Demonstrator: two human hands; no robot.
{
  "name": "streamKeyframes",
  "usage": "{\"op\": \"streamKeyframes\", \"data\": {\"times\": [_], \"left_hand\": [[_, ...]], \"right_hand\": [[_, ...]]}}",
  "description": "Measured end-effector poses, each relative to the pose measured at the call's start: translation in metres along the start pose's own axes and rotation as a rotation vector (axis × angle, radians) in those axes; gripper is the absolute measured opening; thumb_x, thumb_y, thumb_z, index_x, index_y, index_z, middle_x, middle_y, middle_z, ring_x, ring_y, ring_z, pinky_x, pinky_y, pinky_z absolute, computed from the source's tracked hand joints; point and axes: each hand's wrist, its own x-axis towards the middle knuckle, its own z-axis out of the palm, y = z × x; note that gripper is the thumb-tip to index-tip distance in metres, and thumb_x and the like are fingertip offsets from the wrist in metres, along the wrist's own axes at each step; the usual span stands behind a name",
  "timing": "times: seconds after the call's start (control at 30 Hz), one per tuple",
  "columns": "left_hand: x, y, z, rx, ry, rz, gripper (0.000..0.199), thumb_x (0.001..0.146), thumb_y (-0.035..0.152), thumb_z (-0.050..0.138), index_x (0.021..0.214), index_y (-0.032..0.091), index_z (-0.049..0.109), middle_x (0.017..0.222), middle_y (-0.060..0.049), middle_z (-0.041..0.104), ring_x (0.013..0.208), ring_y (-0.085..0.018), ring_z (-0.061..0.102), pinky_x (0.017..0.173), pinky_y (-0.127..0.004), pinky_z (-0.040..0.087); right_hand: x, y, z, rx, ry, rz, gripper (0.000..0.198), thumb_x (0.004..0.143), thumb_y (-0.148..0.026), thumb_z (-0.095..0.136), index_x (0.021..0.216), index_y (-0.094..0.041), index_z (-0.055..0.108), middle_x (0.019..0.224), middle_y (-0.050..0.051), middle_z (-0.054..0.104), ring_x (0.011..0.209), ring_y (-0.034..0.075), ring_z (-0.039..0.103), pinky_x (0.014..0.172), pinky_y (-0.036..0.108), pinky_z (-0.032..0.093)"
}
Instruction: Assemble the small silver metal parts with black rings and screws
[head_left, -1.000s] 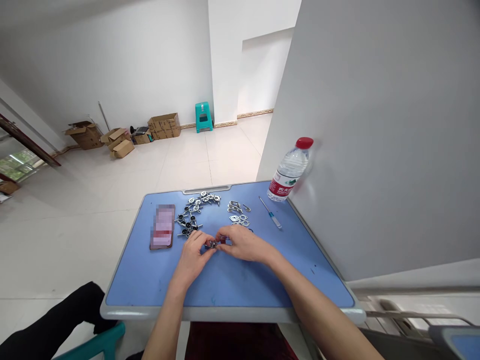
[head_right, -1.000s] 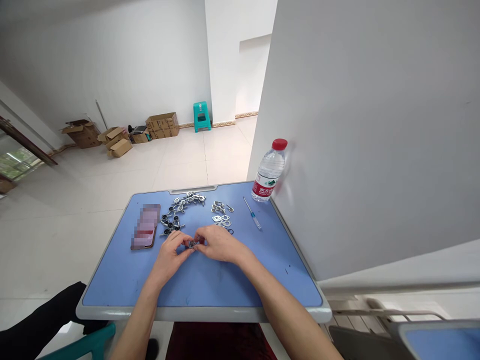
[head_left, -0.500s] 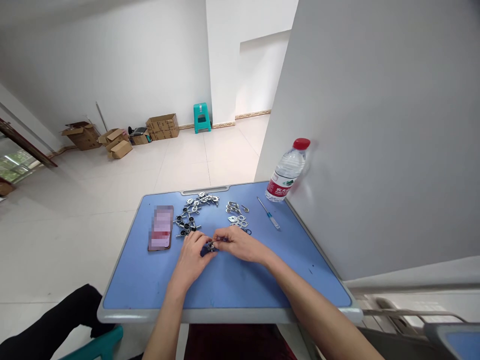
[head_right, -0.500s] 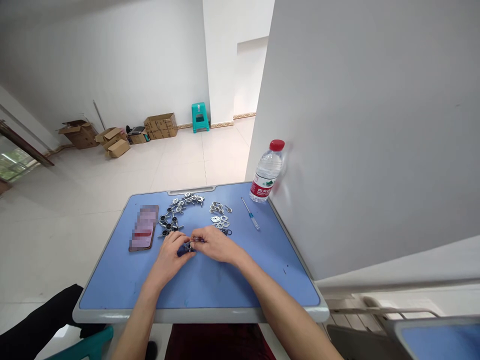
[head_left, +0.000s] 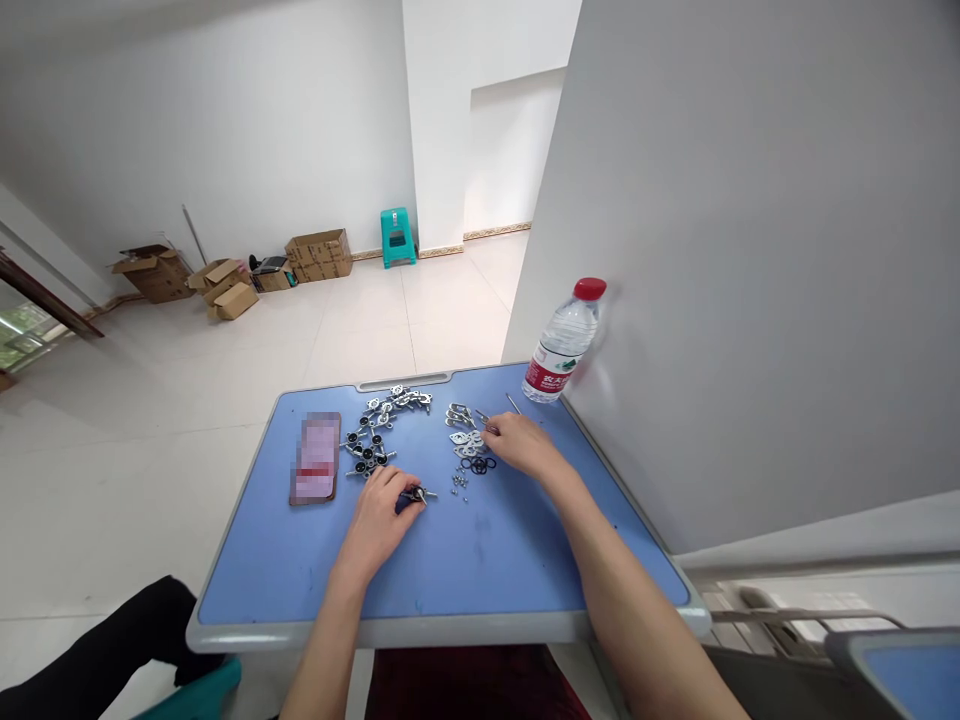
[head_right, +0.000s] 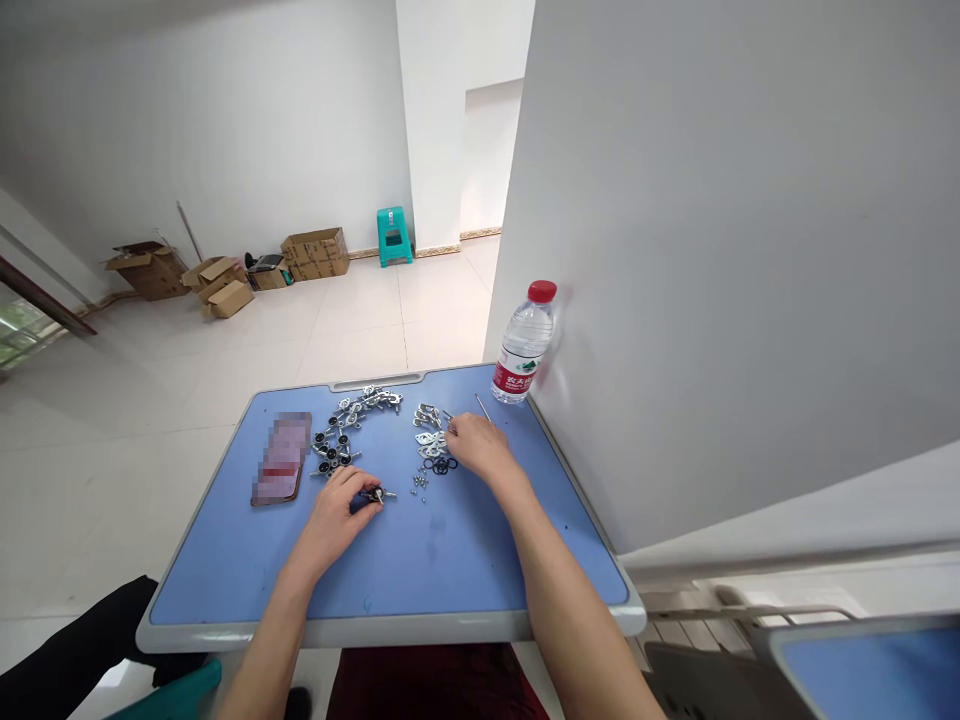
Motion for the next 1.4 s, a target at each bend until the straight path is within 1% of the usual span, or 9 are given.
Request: {"op": "streamKeyframes", "data": {"times": [0.1, 0.2, 0.27, 0.37, 0.5, 0.67, 0.8, 1.0, 1.4], "left_hand": [[0.0, 0.0, 0.0, -0.001, -0.004, 0.011, 0.014, 0.083, 0.017, 0.06, 0.094, 0.023, 0.065, 0.092, -0.003, 0.062, 0.093, -0.023, 0.055, 0.083, -0.036, 0.046], [0.0, 0.001, 0.0, 0.007, 0.002, 0.005, 0.011, 0.083, 0.017, 0.06, 0.092, 0.022, 0.065, 0.091, -0.003, 0.062, 0.092, -0.022, 0.055, 0.082, -0.036, 0.045], [0.0, 0.003, 0.0, 0.007, 0.006, -0.008, 0.01, 0.083, 0.016, 0.06, 0.091, 0.022, 0.064, 0.091, -0.003, 0.062, 0.092, -0.022, 0.055, 0.082, -0.035, 0.045], [0.001, 0.004, 0.001, 0.002, 0.011, -0.026, 0.01, 0.082, 0.015, 0.059, 0.089, 0.021, 0.062, 0.091, -0.002, 0.061, 0.093, -0.022, 0.054, 0.082, -0.035, 0.044], [0.002, 0.004, 0.001, 0.004, 0.024, -0.047, 0.009, 0.083, 0.012, 0.056, 0.086, 0.02, 0.059, 0.088, -0.002, 0.06, 0.09, -0.021, 0.054, 0.079, -0.034, 0.044], [0.003, 0.003, 0.002, 0.023, 0.038, -0.051, 0.015, 0.079, 0.006, 0.053, 0.084, 0.02, 0.057, 0.087, -0.003, 0.06, 0.089, -0.021, 0.054, 0.079, -0.034, 0.044], [0.004, 0.003, 0.003, 0.02, 0.042, -0.05, 0.016, 0.077, 0.005, 0.053, 0.082, 0.02, 0.056, 0.087, -0.003, 0.06, 0.089, -0.021, 0.053, 0.079, -0.034, 0.043], [0.004, 0.004, 0.001, -0.068, 0.036, -0.058, 0.021, 0.074, 0.002, 0.05, 0.082, 0.02, 0.056, 0.088, -0.002, 0.059, 0.092, -0.021, 0.053, 0.081, -0.033, 0.043], [0.005, 0.005, 0.001, -0.138, 0.062, -0.072, 0.017, 0.074, 0.004, 0.05, 0.077, 0.02, 0.055, 0.085, -0.002, 0.058, 0.087, -0.02, 0.053, 0.078, -0.031, 0.043]], "right_hand": [[-0.001, -0.001, 0.001, -0.048, 0.035, 0.049, 0.025, 0.09, -0.027, 0.049, 0.079, -0.016, 0.068, 0.09, 0.016, 0.071, 0.08, 0.025, 0.064, 0.057, 0.028, 0.03], [-0.007, -0.009, 0.0, -0.031, 0.117, 0.028, 0.025, 0.093, -0.03, 0.049, 0.084, -0.016, 0.068, 0.09, 0.015, 0.072, 0.079, 0.024, 0.064, 0.058, 0.028, 0.031], [-0.015, -0.02, 0.0, 0.055, 0.111, -0.103, 0.026, 0.094, -0.032, 0.049, 0.083, -0.017, 0.067, 0.083, 0.01, 0.072, 0.075, 0.021, 0.063, 0.058, 0.027, 0.031], [-0.03, -0.041, 0.008, 0.18, -0.032, -0.393, 0.017, 0.09, -0.03, 0.057, 0.083, -0.019, 0.067, 0.08, 0.005, 0.071, 0.072, 0.017, 0.061, 0.061, 0.026, 0.035], [-0.044, -0.06, 0.025, 0.148, -0.125, -0.525, 0.011, 0.085, -0.028, 0.063, 0.087, -0.018, 0.067, 0.083, 0.004, 0.07, 0.075, 0.018, 0.06, 0.063, 0.026, 0.034], [-0.046, -0.065, 0.038, 0.079, -0.141, -0.486, 0.008, 0.085, -0.022, 0.059, 0.087, -0.016, 0.065, 0.084, 0.006, 0.07, 0.076, 0.019, 0.061, 0.06, 0.027, 0.03], [-0.043, -0.064, 0.038, 0.141, -0.168, -0.423, 0.007, 0.084, -0.021, 0.06, 0.082, -0.017, 0.065, 0.081, 0.005, 0.07, 0.075, 0.019, 0.06, 0.059, 0.026, 0.03], [-0.043, -0.064, 0.039, 0.199, -0.194, -0.4, 0.002, 0.079, -0.02, 0.065, 0.079, -0.018, 0.065, 0.078, 0.003, 0.069, 0.073, 0.018, 0.059, 0.058, 0.025, 0.03], [-0.039, -0.065, 0.048, 0.208, -0.152, -0.376, 0.011, 0.081, -0.016, 0.062, 0.091, -0.016, 0.064, 0.084, 0.005, 0.069, 0.076, 0.018, 0.06, 0.059, 0.025, 0.029]]}}
